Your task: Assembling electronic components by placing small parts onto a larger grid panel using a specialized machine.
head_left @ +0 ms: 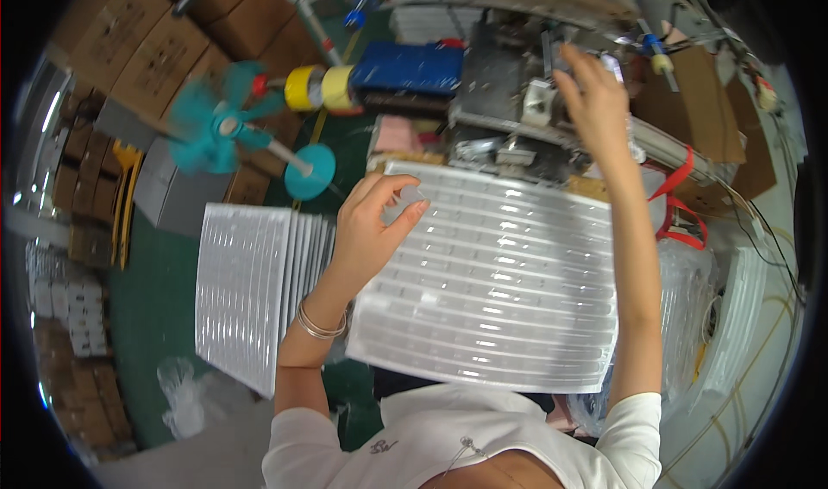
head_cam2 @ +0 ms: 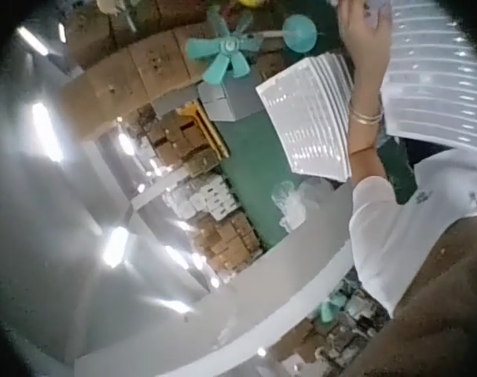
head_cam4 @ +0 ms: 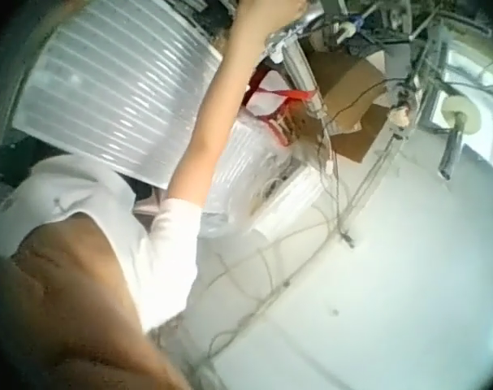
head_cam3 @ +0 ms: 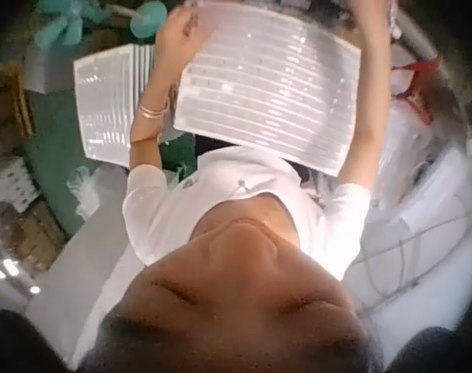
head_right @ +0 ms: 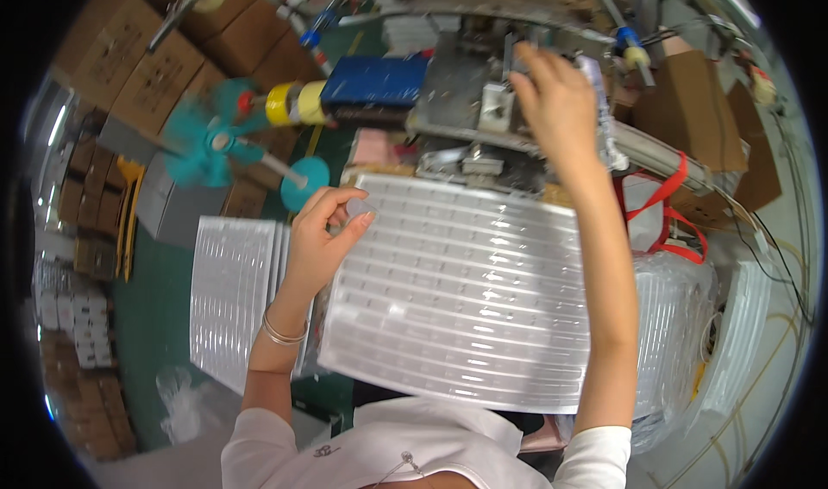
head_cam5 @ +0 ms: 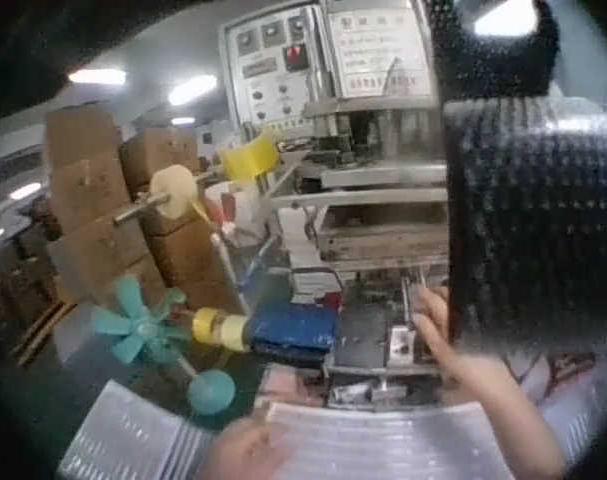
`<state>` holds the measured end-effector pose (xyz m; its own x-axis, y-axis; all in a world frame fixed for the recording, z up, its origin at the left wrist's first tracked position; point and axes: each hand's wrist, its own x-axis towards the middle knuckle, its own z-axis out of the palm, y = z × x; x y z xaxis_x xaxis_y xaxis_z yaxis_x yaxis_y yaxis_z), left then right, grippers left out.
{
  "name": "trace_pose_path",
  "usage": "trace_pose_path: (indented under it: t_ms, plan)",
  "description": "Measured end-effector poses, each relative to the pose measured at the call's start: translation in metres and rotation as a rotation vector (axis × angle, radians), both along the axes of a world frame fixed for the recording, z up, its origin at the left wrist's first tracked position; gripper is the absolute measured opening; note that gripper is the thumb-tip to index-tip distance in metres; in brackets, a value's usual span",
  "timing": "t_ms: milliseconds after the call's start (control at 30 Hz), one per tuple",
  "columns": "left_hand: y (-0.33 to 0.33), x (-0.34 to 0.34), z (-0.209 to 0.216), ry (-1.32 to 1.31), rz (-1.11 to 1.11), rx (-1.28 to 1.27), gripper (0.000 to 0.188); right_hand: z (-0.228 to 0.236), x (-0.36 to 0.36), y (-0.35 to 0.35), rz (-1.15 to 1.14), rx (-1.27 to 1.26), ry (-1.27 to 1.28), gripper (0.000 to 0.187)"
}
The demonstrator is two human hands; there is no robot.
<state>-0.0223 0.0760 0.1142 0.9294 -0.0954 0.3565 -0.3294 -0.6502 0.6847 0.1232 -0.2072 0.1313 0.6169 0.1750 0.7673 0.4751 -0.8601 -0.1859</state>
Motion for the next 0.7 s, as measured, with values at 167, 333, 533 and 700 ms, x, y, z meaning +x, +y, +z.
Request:
trace_pose_path:
  t_ms: [167, 333, 533, 700]
  plan:
    - [0.023, -0.052, -0.033, 0.254, -0.014, -0.213, 0.015, -0.016, -0.074, -0.008, 0.017, 0.243, 0.090, 0.038]
    - [0.016, -0.086, -0.069, 0.190, -0.270, 0.227, 0.019, -0.073, -0.179, 0.048, 0.555, -0.013, 0.623, 0.036]
    - [0.020, -0.099, -0.090, -0.007, -0.341, 0.630, 0.025, -0.119, -0.222, 0.089, 0.588, -0.437, 0.598, 0.036]
    - [0.015, -0.095, -0.077, -0.018, -0.353, 0.655, 0.028, -0.113, -0.215, 0.086, 0.565, -0.430, 0.564, 0.023]
